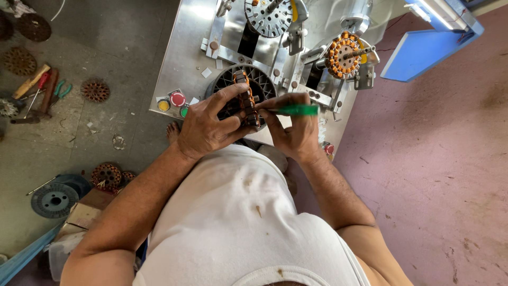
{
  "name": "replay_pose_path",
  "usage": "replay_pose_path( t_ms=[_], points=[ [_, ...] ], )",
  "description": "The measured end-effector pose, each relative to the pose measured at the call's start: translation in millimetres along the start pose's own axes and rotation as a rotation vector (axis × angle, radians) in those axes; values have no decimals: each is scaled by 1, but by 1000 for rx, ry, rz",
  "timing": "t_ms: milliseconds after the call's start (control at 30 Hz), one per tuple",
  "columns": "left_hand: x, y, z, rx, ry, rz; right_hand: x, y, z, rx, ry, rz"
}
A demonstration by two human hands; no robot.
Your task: The person inserts small white rectangular pieces into the slots of a circular motor stator using a green-handled screwdriver to press them in. They repeatedly pick up pieces from the table and place them into the stator held in their left hand.
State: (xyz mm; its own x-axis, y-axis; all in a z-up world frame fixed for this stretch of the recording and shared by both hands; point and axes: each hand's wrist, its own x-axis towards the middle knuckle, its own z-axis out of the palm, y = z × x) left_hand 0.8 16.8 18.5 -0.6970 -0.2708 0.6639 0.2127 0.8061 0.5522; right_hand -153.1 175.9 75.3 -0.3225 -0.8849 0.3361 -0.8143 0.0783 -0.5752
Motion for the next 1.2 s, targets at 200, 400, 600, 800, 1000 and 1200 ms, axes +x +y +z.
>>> replay_pose_path(
  t_ms=[200,400,600,800,1000,1200],
  points=[
    [-5,2,6,-22,5,-33,-15,21,13,342,73,62],
    [-6,-1,11,-15,19,-23,-14,19,4,667,68,214],
    [-9,-1,13,-16,13,-41,-8,15,2,514,29,154],
    [-10,0,13,-4,7,-53,-4,8,-4,248,12,41],
    [-13,6,9,28,-5,-57,-12,7,-3,287,48,87],
    [-16,13,2,149,-60,-29,-75,56,-15,119,-154,461]
  ],
)
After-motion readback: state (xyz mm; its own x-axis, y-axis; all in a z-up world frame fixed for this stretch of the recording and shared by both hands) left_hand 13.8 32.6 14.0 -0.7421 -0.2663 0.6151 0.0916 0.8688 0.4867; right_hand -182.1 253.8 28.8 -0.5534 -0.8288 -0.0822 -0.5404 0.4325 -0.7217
